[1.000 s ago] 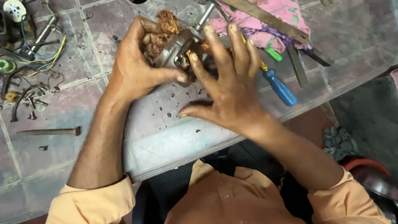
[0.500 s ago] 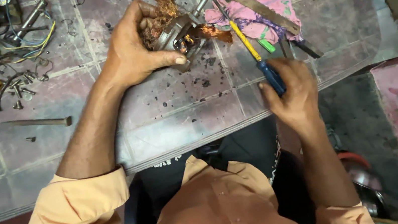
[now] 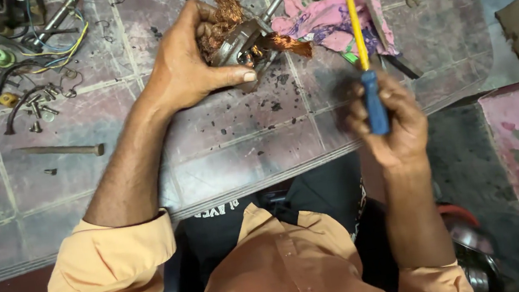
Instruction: Repairing a small electric motor on a workbench using various tools.
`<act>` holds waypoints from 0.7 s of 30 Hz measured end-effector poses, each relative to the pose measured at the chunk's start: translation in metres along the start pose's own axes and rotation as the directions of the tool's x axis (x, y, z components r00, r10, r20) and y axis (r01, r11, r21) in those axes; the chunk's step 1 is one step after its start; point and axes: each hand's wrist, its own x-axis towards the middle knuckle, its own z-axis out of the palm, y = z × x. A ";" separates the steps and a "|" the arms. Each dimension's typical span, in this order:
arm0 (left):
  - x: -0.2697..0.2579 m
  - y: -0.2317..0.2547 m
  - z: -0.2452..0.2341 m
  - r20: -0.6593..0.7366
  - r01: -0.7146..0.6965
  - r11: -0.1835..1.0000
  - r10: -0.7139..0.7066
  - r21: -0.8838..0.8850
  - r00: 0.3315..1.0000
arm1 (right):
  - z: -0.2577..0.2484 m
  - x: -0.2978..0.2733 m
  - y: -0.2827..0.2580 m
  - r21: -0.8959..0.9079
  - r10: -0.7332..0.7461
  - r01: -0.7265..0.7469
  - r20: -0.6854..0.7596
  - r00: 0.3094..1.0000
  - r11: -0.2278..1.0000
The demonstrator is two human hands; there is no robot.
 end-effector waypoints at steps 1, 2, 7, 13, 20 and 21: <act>0.000 0.000 0.000 -0.003 -0.002 1.000 0.002 -0.001 1.000 | 0.006 0.000 0.002 -0.003 0.000 0.000 0.002 1.000 1.000; 0.001 0.000 0.001 -0.015 -0.007 1.000 0.007 0.005 1.000 | 0.013 0.000 0.004 0.049 0.134 -0.138 0.069 0.989 0.989; 0.000 0.002 0.002 -0.033 -0.031 0.999 0.032 0.018 0.999 | 0.010 -0.004 0.019 0.028 0.297 -0.303 0.132 0.946 0.952; 0.002 0.002 0.001 -0.024 0.010 0.999 -0.008 0.052 1.000 | -0.014 -0.024 0.015 -0.034 0.363 -0.367 0.251 0.897 0.930; 0.000 -0.001 0.000 -0.001 0.023 1.000 -0.023 0.014 1.000 | 0.034 -0.027 0.000 -0.281 -0.023 0.072 0.175 0.984 0.957; 0.000 0.000 -0.001 -0.004 0.015 0.999 -0.015 0.033 1.000 | 0.047 -0.022 -0.002 -0.380 -0.206 0.279 0.222 0.953 0.882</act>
